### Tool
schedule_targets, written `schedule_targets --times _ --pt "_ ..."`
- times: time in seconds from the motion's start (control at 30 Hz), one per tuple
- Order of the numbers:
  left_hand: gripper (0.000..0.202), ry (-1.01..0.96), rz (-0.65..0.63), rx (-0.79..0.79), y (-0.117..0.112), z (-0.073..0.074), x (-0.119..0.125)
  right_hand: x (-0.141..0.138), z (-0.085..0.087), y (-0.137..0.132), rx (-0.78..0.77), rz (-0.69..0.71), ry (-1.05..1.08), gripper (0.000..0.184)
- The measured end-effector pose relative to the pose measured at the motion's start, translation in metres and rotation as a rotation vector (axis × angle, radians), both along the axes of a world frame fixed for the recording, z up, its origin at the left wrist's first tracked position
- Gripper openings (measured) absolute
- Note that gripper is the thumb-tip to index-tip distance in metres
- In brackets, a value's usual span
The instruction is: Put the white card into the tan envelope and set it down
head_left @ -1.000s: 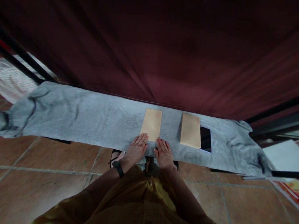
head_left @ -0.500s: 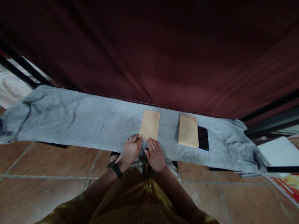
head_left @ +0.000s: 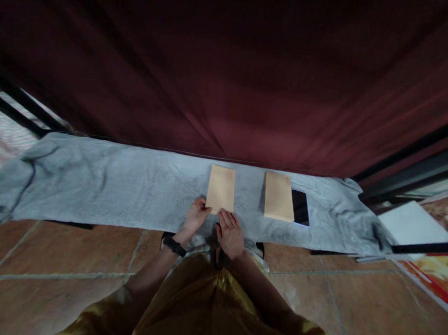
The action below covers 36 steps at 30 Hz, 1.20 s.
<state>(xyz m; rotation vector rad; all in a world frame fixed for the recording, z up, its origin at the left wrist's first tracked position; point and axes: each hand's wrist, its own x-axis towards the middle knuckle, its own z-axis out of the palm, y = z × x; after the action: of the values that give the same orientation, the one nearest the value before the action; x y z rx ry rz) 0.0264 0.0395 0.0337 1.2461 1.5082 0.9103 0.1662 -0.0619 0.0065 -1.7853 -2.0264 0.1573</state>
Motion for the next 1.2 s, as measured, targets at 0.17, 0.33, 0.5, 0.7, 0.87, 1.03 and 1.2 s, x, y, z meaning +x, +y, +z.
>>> schedule_targets --times 0.17,0.33,0.5,0.7,0.87,1.03,1.2 --pt "0.032 -0.195 -0.037 0.005 -0.009 0.012 0.013 -0.007 0.023 0.012 -0.025 -0.108 -0.042 0.042" --pt "0.047 -0.373 -0.105 0.055 -0.02 0.044 0.028 0.0 0.046 0.025 -0.012 -0.222 0.169 0.041" --pt "0.037 -0.308 0.012 0.097 -0.027 0.06 0.024 0.016 0.054 0.038 0.035 -0.372 1.029 0.028" --pt "0.034 -0.475 -0.01 -0.302 -0.04 0.036 0.018 0.003 0.027 0.033 -0.049 -0.375 1.677 0.036" --pt "0.031 -0.482 -0.045 -0.331 -0.04 0.022 0.018 -0.008 -0.003 0.022 -0.134 -0.326 1.508 0.038" --pt "0.034 -0.383 -0.028 -0.286 -0.032 0.014 0.007 0.001 -0.012 0.008 -0.239 -0.282 1.352 0.039" --pt "0.039 -0.235 -0.023 -0.232 -0.029 0.001 0.003 0.015 -0.003 -0.009 -0.234 -0.252 1.058 0.039"
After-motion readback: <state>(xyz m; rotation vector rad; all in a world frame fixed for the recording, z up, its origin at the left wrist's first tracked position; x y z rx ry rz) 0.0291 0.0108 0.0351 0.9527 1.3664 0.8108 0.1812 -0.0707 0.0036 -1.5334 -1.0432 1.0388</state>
